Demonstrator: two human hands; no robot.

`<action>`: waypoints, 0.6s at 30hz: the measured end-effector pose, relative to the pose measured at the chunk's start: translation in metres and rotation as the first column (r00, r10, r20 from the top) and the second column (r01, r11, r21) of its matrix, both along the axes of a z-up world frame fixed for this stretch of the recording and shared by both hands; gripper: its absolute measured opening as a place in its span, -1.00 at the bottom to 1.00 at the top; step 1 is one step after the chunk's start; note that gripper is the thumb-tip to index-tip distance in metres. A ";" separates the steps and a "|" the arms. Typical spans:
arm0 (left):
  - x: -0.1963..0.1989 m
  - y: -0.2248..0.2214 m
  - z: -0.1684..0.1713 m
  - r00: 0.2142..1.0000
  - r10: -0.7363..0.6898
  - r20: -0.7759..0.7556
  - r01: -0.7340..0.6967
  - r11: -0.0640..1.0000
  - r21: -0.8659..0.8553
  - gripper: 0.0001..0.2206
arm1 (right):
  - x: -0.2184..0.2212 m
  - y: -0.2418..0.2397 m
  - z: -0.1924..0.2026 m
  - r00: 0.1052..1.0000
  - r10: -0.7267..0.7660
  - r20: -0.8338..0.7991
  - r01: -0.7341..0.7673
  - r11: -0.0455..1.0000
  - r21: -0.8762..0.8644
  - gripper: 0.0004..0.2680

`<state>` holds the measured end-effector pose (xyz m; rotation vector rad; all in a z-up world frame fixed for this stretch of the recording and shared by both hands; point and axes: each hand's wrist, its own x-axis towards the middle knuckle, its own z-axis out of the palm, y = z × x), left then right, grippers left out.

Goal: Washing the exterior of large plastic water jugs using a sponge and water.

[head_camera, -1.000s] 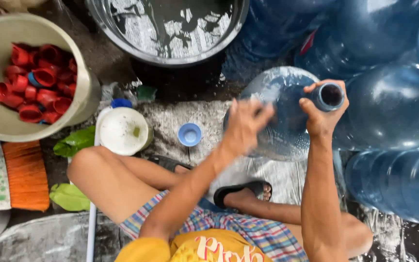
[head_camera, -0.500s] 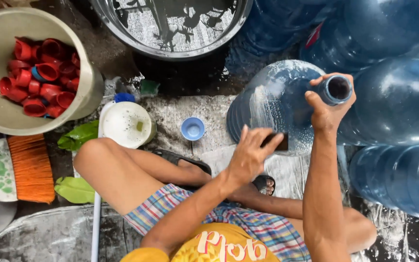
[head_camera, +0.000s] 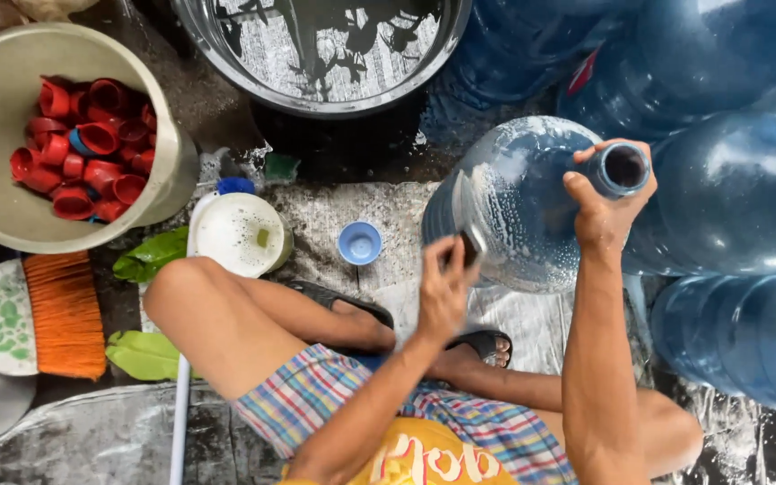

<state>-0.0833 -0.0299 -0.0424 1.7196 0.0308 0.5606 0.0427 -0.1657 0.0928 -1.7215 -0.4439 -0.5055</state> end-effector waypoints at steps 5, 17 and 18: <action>0.054 0.030 0.002 0.998 0.021 -0.053 -0.026 0.996 -0.089 -0.58 | 0.005 -0.005 -0.005 1.000 0.022 0.020 -0.021 1.000 -0.017 -0.73; 0.011 0.010 -0.005 0.896 0.041 -0.442 -0.194 0.932 -0.307 -0.52 | 0.000 -0.003 -0.001 1.000 -0.011 0.006 0.011 1.000 -0.001 -0.74; 0.030 0.016 -0.014 0.892 0.043 -0.450 -0.202 0.929 -0.311 -0.52 | -0.003 -0.002 -0.001 1.000 -0.005 -0.002 0.005 1.000 -0.007 -0.74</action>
